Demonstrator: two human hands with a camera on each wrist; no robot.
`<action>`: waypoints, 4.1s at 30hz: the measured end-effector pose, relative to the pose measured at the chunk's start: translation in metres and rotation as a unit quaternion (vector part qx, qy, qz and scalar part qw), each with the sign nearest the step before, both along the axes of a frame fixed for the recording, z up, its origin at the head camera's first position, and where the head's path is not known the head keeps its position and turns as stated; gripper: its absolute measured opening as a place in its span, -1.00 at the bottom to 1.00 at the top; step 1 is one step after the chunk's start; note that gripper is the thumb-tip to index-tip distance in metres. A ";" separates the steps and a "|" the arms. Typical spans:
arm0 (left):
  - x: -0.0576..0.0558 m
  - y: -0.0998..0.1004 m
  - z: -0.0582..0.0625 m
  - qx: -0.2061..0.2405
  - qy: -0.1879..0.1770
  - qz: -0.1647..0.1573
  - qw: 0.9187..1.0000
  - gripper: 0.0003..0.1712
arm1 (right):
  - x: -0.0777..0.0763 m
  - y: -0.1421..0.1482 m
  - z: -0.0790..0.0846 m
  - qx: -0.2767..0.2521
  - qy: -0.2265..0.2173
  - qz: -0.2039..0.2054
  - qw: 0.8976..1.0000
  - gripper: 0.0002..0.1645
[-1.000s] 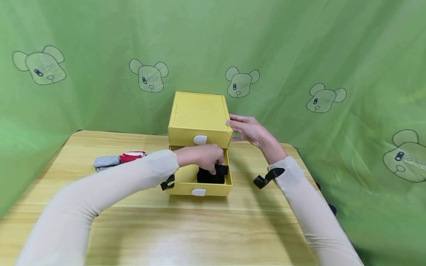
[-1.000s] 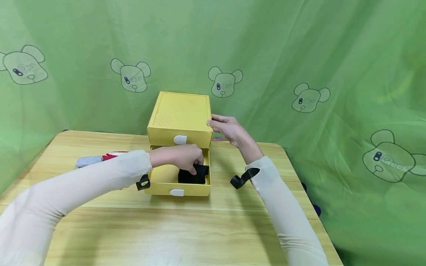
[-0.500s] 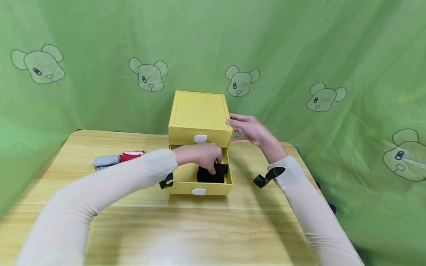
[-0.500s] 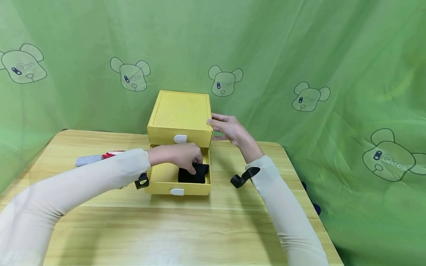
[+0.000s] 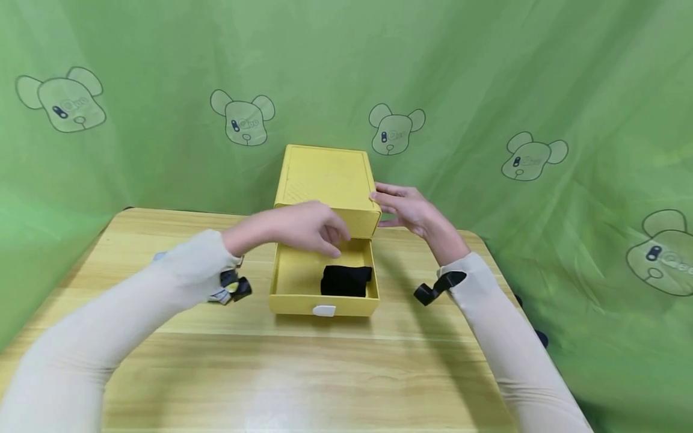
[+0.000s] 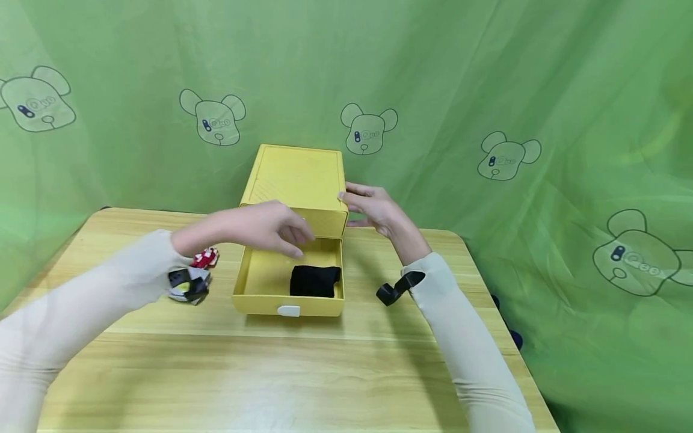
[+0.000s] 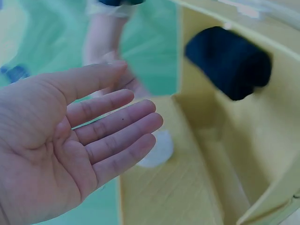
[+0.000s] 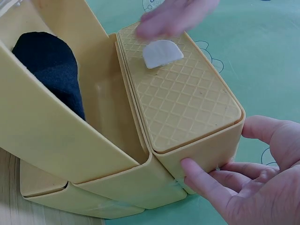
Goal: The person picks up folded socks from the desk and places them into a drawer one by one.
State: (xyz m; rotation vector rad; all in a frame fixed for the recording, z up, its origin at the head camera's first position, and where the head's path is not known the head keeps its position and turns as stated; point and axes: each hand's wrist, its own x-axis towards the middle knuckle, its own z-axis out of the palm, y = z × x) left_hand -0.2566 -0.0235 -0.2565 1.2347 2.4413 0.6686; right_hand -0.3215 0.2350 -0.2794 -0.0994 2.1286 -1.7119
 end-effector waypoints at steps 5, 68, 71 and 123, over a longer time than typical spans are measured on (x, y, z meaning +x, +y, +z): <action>0.006 -0.049 0.006 0.058 0.015 0.054 0.997 -0.53 | 0.001 -0.001 0.001 -0.002 -0.001 -0.001 1.000 -0.22; 0.013 -0.184 -0.147 -0.091 -0.008 0.193 0.977 -0.53 | 0.000 0.001 -0.003 0.002 -0.004 -0.002 1.000 -0.20; 0.012 -0.187 -0.147 -0.078 -0.013 0.188 0.979 -0.59 | 0.000 0.001 -0.003 0.003 -0.002 -0.002 1.000 -0.20; 0.002 -0.070 -0.005 0.009 0.011 0.063 0.998 -0.68 | 0.001 0.000 0.000 0.000 -0.001 -0.002 1.000 -0.21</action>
